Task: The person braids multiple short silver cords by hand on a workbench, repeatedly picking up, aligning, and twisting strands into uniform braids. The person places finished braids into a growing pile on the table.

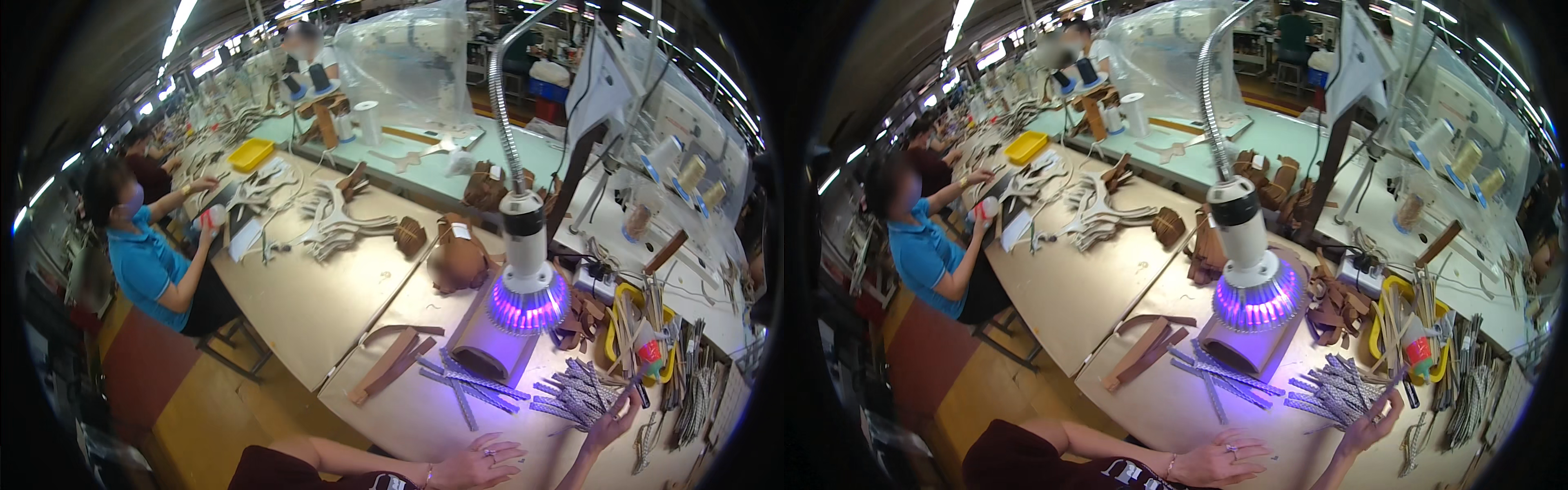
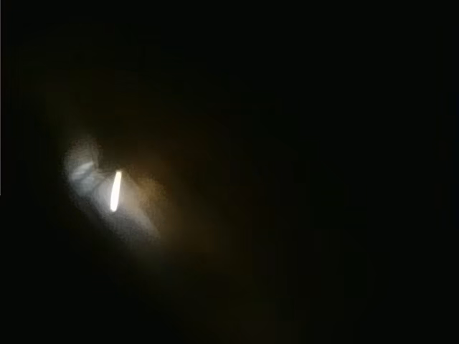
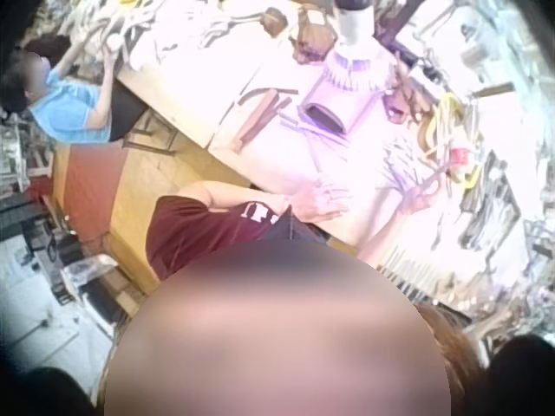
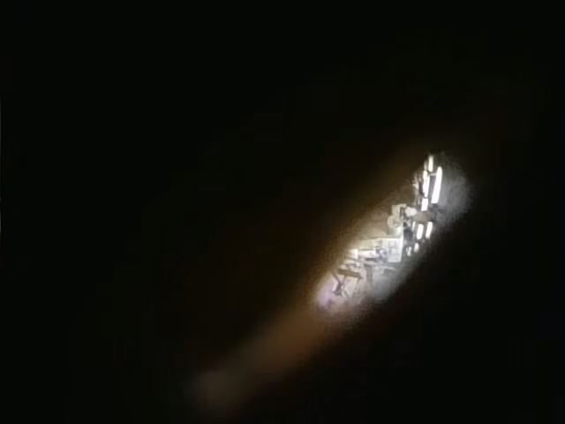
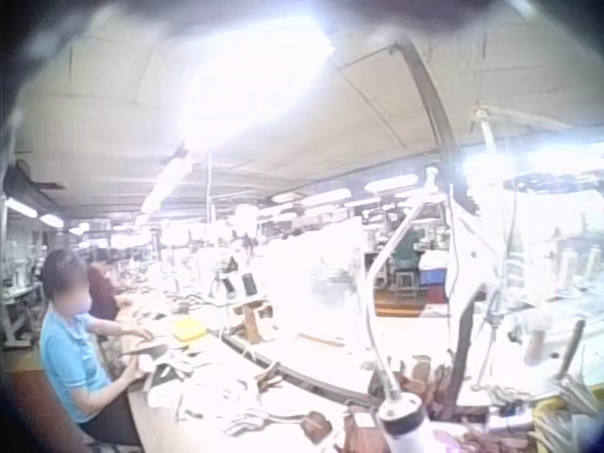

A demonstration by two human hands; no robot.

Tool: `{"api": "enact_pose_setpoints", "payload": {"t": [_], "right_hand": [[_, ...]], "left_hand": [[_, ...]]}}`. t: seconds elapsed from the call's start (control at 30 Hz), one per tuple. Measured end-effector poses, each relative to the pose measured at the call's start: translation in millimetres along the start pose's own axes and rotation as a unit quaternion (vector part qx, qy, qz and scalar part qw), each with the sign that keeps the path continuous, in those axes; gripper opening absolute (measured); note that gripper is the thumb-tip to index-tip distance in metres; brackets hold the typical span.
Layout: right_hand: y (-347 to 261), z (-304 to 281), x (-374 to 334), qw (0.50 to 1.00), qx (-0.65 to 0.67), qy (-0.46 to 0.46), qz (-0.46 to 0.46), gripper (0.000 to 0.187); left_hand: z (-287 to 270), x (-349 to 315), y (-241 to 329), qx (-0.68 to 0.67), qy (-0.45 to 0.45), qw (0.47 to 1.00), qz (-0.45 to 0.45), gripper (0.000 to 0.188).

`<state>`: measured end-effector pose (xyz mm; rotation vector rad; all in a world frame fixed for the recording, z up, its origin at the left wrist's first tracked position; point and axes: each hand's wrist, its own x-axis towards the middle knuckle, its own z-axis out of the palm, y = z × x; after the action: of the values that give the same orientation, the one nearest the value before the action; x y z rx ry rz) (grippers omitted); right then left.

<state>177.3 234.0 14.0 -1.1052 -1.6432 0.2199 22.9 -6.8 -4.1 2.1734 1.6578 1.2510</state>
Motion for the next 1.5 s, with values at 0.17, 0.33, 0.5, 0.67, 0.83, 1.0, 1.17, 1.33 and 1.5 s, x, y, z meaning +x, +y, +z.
{"api": "enact_pose_setpoints", "payload": {"t": [0.17,0.33,0.5,0.67,0.83,1.0,1.17,1.33,1.5], "right_hand": [[-50,-51,-33,0.996,-0.026,-0.079,-0.017,0.012],[-76,-80,-106,0.935,-0.154,-0.266,-0.176,0.03],[-93,-100,-160,0.929,-0.219,-0.291,-0.067,0.026],[-73,-144,-152,0.935,-0.312,-0.109,0.128,0.015],[-58,-191,-142,0.867,-0.394,-0.083,0.293,0.017],[-52,-201,-146,0.825,-0.377,-0.131,0.401,0.024],[-56,-199,-136,0.794,-0.382,-0.178,0.438,0.024],[-67,-194,-120,0.826,-0.477,-0.166,0.252,0.018],[-98,-183,-79,0.892,-0.387,-0.159,0.169,0.013]], "left_hand": [[-8,1,3,-0.041,-0.067,0.986,0.149,0.049],[-10,-8,17,-0.047,-0.212,0.976,0.008,0.067],[7,-9,5,0.049,-0.364,0.927,-0.078,0.079],[9,-9,-1,0.062,-0.362,0.93,-0.036,0.085],[5,-2,-3,0.115,-0.36,0.925,-0.041,0.085],[-2,-11,2,0.114,-0.347,0.931,-0.025,0.083],[4,-21,9,0.089,-0.362,0.928,-0.006,0.084],[11,-24,6,0.112,-0.357,0.927,0.003,0.082],[9,-24,4,0.058,-0.338,0.94,-0.003,0.076]]}}
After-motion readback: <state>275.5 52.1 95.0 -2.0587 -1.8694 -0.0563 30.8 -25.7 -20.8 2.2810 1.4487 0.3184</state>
